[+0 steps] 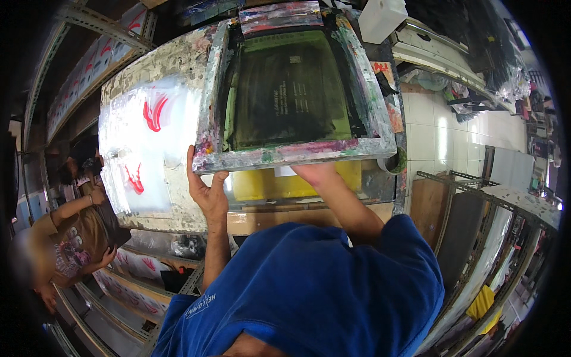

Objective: The person performs screen printing on sheets of plastic or paper by positioning a sheet on the press, lowering the screen, and using a squeegee to spread red ink across the mesh. They repeat this process for multiple items, removing each finished sheet and setting it aside.

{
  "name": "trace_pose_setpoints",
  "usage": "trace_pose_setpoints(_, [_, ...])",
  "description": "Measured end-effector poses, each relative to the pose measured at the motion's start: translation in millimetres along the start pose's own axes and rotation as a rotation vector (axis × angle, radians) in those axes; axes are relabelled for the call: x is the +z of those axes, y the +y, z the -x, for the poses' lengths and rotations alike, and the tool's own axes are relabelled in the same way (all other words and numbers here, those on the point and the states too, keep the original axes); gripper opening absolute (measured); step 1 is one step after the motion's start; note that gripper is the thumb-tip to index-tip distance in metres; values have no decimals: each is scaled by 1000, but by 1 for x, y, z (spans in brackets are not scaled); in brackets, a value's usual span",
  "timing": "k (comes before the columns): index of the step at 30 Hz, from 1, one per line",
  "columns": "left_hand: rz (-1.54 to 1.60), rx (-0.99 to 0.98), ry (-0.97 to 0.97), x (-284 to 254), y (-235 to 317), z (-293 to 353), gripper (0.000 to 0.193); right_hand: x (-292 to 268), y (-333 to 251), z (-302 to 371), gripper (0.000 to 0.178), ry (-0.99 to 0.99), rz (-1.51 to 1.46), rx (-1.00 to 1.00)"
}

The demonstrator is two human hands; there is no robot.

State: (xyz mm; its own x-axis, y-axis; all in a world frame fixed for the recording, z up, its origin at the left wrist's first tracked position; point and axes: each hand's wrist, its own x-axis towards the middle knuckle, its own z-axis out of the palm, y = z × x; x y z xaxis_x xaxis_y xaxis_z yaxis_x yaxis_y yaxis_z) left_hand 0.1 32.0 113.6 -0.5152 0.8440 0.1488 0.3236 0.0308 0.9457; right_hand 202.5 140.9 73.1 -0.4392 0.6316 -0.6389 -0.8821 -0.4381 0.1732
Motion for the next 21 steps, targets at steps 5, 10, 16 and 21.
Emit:
trace_pose_setpoints(5, [12, -16, -4, -4, 1, -1, 82, -6, -1, -100, 51, -452, -72, 25])
trace_pose_setpoints(10, [13, 14, 1, -2, 1, -2, 80, 1, -75, -123, 49, -480, 6, -238])
trace_pose_setpoints(16, [-5, 25, 1, 2, 8, -7, 77, 9, -130, -58, 47, -450, 199, -627])
trace_pose_setpoints(21, [22, 42, 63, 0, 18, -12, 72, 18, -157, 66, 43, -95, 320, -1021])
